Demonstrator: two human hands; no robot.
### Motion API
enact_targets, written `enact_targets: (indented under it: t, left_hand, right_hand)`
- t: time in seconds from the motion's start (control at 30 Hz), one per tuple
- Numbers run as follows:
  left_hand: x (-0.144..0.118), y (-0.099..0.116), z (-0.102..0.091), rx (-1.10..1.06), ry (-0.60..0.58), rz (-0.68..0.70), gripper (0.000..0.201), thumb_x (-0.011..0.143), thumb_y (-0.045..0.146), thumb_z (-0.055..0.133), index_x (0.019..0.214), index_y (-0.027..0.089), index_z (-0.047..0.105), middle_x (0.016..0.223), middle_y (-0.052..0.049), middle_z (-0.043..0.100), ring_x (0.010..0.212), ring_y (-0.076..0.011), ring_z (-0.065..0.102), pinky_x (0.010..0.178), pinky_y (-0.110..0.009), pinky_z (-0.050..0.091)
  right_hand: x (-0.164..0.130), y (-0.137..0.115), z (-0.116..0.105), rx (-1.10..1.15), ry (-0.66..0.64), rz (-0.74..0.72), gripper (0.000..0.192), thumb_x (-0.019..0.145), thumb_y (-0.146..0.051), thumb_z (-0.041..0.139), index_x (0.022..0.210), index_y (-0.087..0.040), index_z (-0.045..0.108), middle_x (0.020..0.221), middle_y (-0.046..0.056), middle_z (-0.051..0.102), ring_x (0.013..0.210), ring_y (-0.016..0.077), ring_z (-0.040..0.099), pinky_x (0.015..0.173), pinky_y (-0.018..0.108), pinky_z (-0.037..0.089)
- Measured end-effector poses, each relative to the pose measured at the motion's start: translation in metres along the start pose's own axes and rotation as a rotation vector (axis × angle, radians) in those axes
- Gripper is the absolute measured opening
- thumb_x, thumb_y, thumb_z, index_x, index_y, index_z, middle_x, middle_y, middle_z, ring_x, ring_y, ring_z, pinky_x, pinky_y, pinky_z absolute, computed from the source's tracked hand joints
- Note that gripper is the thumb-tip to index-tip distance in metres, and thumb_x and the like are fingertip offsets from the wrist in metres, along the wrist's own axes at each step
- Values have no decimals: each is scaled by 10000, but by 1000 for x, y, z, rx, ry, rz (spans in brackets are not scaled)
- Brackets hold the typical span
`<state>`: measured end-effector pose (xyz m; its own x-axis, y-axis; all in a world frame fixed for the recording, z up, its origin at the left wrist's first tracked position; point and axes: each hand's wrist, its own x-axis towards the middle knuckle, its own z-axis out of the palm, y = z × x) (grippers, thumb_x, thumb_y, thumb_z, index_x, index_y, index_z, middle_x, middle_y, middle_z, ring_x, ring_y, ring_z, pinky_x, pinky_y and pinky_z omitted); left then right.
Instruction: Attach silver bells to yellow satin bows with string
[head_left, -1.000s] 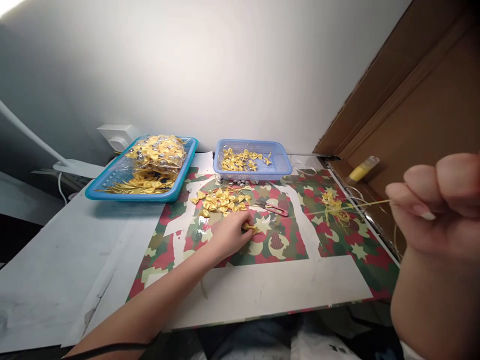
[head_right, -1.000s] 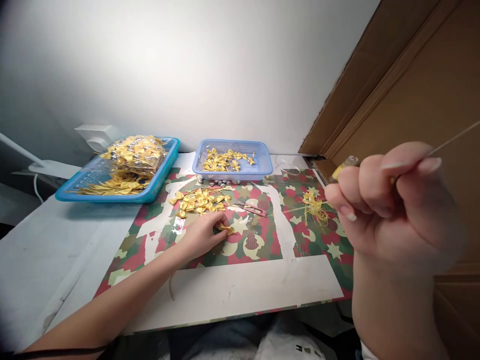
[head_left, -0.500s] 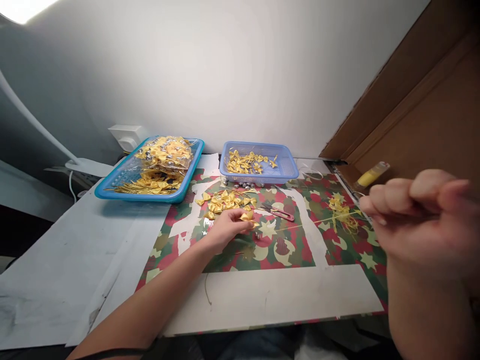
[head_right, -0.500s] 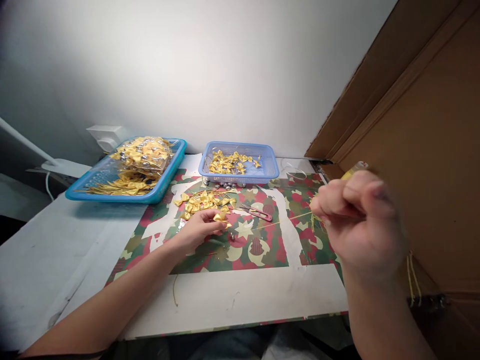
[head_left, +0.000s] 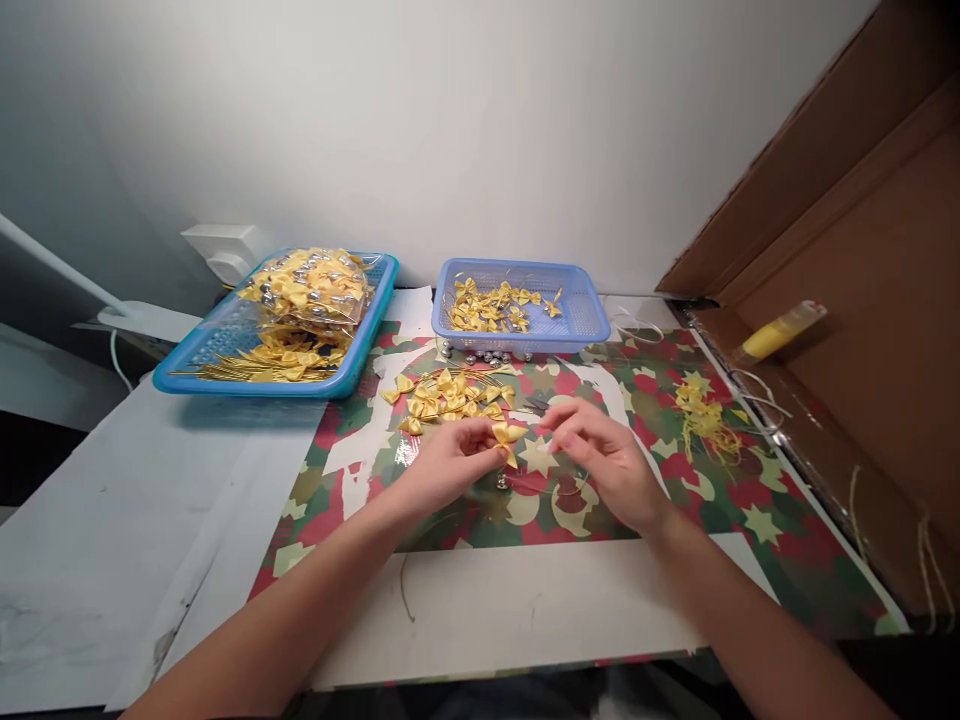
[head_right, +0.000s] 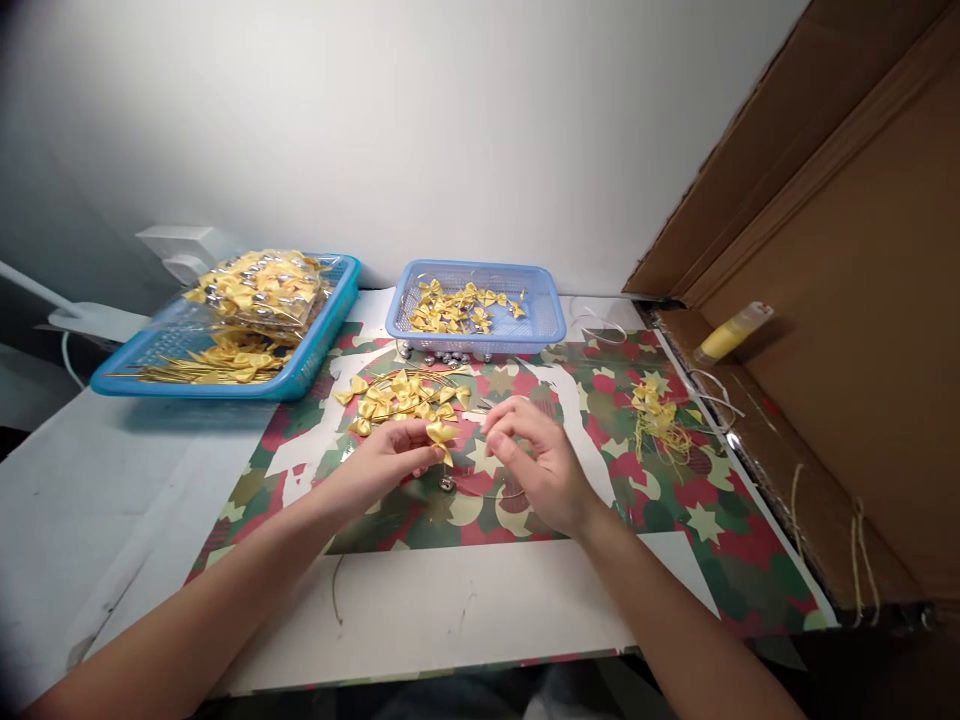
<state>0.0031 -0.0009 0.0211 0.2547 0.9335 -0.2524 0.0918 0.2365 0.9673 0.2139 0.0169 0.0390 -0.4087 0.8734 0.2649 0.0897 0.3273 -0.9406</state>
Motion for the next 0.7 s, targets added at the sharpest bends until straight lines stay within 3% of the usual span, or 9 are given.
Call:
enact_targets:
  t: [0.1, 0.2, 0.37, 0.53, 0.7]
  left_hand:
    - [-3, 2, 4, 0, 4, 35, 227, 751, 270, 660, 940, 168, 588, 630, 48, 508, 554, -77, 448, 507, -205, 342]
    - [-6, 0, 6, -13, -14, 19, 309, 761, 288, 678, 998, 184, 508, 609, 69, 507, 523, -69, 439, 485, -192, 338]
    - [-6, -1, 5, -47, -36, 16, 319, 770, 325, 698, 949, 194, 468, 615, 64, 547, 518, -67, 459, 469, -183, 346]
    - [-6, 1, 8, -46, 55, 85, 269, 730, 348, 737, 876, 166, 602, 750, -7, 642, 647, -107, 575, 577, -230, 470]
    - [-8, 0, 11, -25, 67, 88, 248, 741, 396, 724, 762, 151, 688, 743, -44, 685, 669, -147, 608, 616, -273, 510]
  right_hand:
    - [0, 8, 11, 147, -33, 158, 248, 890, -410, 579, 794, -245, 738, 1132, 64, 647, 1140, 220, 554, 961, 382, 442]
    - [-1, 13, 17, 284, -91, 275, 266, 865, -460, 604, 847, -254, 771, 1178, 69, 668, 1203, 245, 551, 981, 407, 461]
    - [-5, 22, 23, 289, -37, 348, 257, 840, -452, 642, 937, -259, 782, 1049, 70, 725, 1086, 240, 619, 1005, 428, 440]
    - [-8, 23, 28, 549, 84, 468, 262, 757, -462, 720, 893, -248, 788, 1029, 61, 731, 1002, 226, 641, 988, 417, 455]
    - [-9, 22, 29, 682, 143, 540, 257, 690, -435, 776, 834, -222, 790, 923, 54, 734, 852, 173, 634, 894, 354, 494]
